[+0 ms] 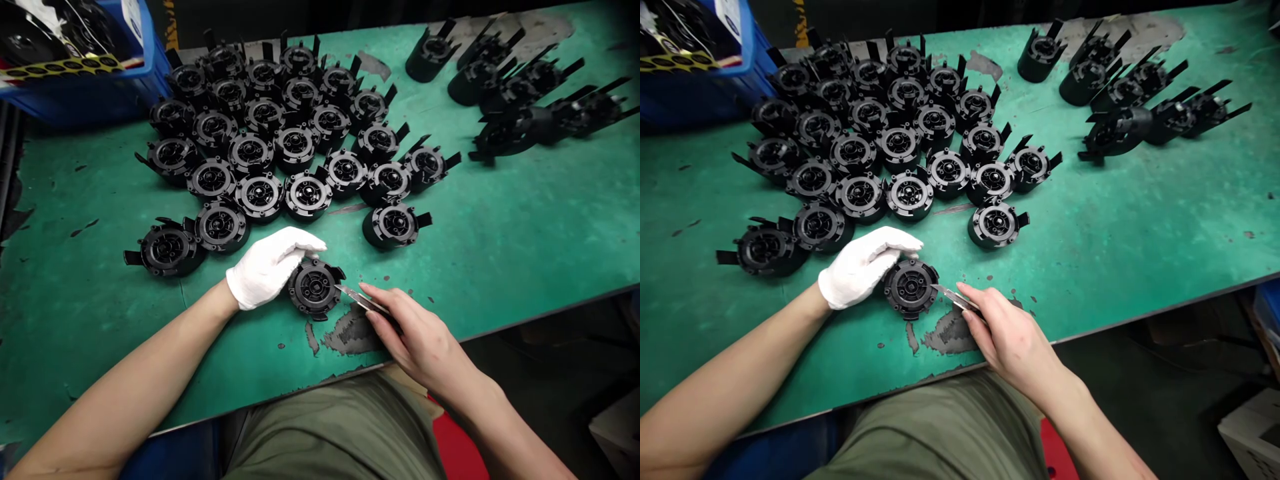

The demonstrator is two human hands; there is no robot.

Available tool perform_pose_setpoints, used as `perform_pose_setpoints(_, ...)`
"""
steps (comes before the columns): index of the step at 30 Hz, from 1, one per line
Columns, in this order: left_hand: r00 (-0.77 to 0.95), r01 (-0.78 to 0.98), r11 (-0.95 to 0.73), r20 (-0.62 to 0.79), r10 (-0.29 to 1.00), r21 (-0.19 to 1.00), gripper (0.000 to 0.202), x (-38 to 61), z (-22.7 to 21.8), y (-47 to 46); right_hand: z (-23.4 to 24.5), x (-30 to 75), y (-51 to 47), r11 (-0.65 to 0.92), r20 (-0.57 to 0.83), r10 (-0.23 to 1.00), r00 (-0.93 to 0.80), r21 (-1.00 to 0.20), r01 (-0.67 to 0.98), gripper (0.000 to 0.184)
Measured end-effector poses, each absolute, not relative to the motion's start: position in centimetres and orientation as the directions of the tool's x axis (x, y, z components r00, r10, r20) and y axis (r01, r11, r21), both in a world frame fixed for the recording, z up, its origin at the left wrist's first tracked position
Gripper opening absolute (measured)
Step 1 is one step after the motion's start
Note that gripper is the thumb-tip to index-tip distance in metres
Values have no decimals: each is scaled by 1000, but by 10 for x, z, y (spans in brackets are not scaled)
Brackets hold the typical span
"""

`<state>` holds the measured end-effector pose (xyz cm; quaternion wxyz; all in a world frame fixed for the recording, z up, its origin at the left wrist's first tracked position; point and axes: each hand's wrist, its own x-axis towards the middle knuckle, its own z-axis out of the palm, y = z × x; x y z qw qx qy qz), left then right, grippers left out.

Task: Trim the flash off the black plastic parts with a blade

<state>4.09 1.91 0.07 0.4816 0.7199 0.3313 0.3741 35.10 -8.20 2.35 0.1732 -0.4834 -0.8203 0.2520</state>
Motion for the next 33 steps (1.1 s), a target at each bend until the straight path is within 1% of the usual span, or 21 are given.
perform_pose_setpoints(7,502,84,-274,197,842,958,29,39,0,20,25,350,-81,406,42,883,-468,-571,714,48)
perform_pose_setpoints(11,522,137,-267,159,838,954,33,37,5,19,26,349,-80,418,70,881,-468,-578,700,48)
perform_pose_setpoints(12,539,161,-283,156,828,946,39,36,6,19,26,349,-79,421,79,881,-466,-582,696,48)
perform_pose_setpoints(13,560,179,-314,166,812,932,51,37,6,18,27,350,-78,424,93,882,-461,-584,693,48)
perform_pose_setpoints(15,607,197,-404,212,766,893,89,39,6,17,30,351,-76,432,125,885,-448,-577,693,48)
perform_pose_setpoints(16,626,205,-444,233,745,872,105,41,5,16,31,352,-73,437,138,886,-443,-568,698,47)
perform_pose_setpoints(17,639,213,-476,247,728,853,116,43,4,15,33,354,-71,443,144,885,-444,-554,705,46)
perform_pose_setpoints(18,649,225,-497,252,718,838,123,45,3,14,35,356,-68,450,138,882,-451,-536,715,45)
perform_pose_setpoints(20,661,250,-515,244,709,820,128,47,0,13,41,359,-60,462,106,872,-478,-500,732,43)
perform_pose_setpoints(22,669,252,-528,249,701,811,124,47,-1,12,46,362,-53,476,92,863,-497,-480,737,41)
perform_pose_setpoints(24,662,246,-518,248,707,819,113,46,-2,12,49,363,-48,483,117,862,-494,-489,726,37)
perform_pose_setpoints(26,615,233,-455,232,754,860,100,43,-3,12,50,360,-47,474,147,870,-471,-519,712,34)
perform_pose_setpoints(29,499,164,-341,221,838,925,76,39,-4,14,46,351,-52,426,160,895,-416,-583,692,32)
perform_pose_setpoints(31,465,131,-317,224,857,939,62,38,-4,15,41,342,-57,380,151,916,-372,-626,681,30)
perform_pose_setpoints(33,467,139,-316,220,856,938,55,37,-3,16,37,334,-60,338,138,933,-333,-658,673,27)
